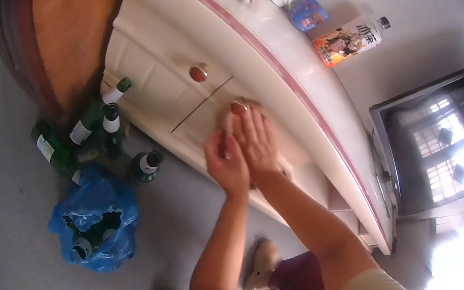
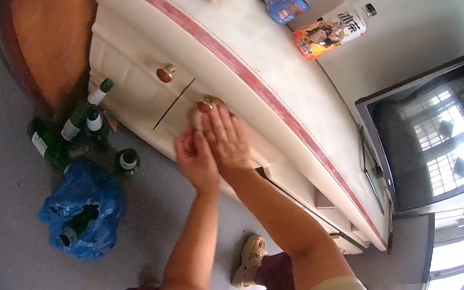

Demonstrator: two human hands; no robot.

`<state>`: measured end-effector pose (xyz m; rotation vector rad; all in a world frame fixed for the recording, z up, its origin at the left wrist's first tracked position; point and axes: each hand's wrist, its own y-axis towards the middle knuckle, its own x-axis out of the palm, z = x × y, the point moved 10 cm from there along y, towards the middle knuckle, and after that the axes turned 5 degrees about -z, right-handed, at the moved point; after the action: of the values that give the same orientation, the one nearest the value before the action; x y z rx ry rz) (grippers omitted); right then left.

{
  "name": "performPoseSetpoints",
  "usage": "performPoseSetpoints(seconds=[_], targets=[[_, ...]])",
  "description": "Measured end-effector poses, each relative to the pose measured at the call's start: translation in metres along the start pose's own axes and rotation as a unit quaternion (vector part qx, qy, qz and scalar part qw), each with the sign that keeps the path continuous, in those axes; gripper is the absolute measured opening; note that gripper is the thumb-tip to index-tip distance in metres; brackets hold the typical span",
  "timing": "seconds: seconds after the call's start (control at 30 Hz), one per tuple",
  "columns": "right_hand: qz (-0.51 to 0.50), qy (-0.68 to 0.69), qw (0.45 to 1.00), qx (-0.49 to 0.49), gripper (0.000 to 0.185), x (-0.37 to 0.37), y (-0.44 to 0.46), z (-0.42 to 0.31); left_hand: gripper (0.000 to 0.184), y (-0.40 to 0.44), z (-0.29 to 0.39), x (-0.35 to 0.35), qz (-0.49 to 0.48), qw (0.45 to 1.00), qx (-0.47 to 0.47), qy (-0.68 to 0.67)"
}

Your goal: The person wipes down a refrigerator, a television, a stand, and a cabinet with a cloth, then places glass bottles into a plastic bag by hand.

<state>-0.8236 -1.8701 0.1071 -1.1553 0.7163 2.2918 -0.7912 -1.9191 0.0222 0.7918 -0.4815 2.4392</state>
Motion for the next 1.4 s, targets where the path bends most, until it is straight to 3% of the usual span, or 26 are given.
performPoseSetpoints(seconds=[0.1,0.23,0.3,0.33,0.43,0.47,0.57,0.63,0.7,0.8,0.9,1.0,1.1,1.17,1.23,1.37,1.4], targets=[[0.024,0.033,0.999,-0.022,0.047,-0.013,-0.006,0.006,0.016,0.006,0.019,0.009,-0.032,0.999,-0.007,-0.020],[-0.008,0.077,0.997,-0.027,0.042,-0.028,-0.064,0.037,0.018,-0.043,-0.014,0.026,-0.084,0.992,-0.077,0.056],[0.017,0.195,0.981,0.003,0.043,-0.054,-0.086,0.050,0.020,-0.067,-0.017,0.037,-0.099,0.988,-0.111,0.033],[0.029,0.253,0.967,0.017,0.043,-0.067,-0.092,0.058,0.020,-0.075,-0.010,0.044,-0.101,0.992,-0.077,-0.019],[0.149,0.212,0.964,-0.056,0.046,-0.128,-0.101,0.057,0.018,-0.088,0.017,0.063,-0.099,0.987,-0.016,-0.128],[0.148,0.212,0.963,-0.074,0.040,-0.130,-0.101,0.062,0.018,-0.088,0.030,0.070,-0.098,0.986,-0.018,-0.135],[0.048,0.015,0.998,-0.025,0.040,-0.128,-0.059,0.067,0.012,-0.075,0.052,0.075,-0.081,0.993,-0.025,-0.086],[0.005,0.002,1.000,-0.027,0.045,-0.120,-0.019,0.058,0.011,-0.054,0.055,0.070,-0.055,0.996,0.001,-0.070],[0.036,-0.010,0.997,-0.072,0.045,-0.123,0.019,0.034,0.018,-0.018,0.063,0.056,0.002,0.998,0.007,-0.068],[0.085,0.019,0.994,-0.071,0.044,-0.129,0.043,0.019,0.029,0.001,0.075,0.055,-0.018,0.986,0.014,-0.167],[0.021,-0.005,0.999,-0.050,0.043,-0.123,0.006,0.044,0.038,-0.040,0.071,0.062,-0.052,0.999,-0.010,-0.001],[0.062,-0.060,0.995,-0.054,0.043,-0.115,-0.022,0.054,0.042,-0.062,0.050,0.073,-0.119,0.993,-0.002,-0.004],[0.048,-0.051,0.994,-0.082,0.044,-0.115,0.013,0.035,0.039,-0.033,0.045,0.071,-0.121,0.992,0.012,0.030],[0.061,-0.030,0.993,-0.096,0.044,-0.124,0.050,0.016,0.043,-0.001,0.087,0.069,-0.158,0.987,0.017,-0.038],[0.073,-0.043,0.992,-0.098,0.044,-0.130,0.071,0.002,0.045,0.017,0.106,0.070,-0.163,0.979,0.039,-0.119],[0.065,-0.040,0.992,-0.102,0.047,-0.120,0.040,0.021,0.045,-0.007,0.081,0.069,-0.123,0.991,0.038,-0.046],[0.062,-0.047,0.992,-0.100,0.046,-0.115,0.026,0.026,0.042,-0.016,0.071,0.069,-0.119,0.992,-0.010,-0.045]])
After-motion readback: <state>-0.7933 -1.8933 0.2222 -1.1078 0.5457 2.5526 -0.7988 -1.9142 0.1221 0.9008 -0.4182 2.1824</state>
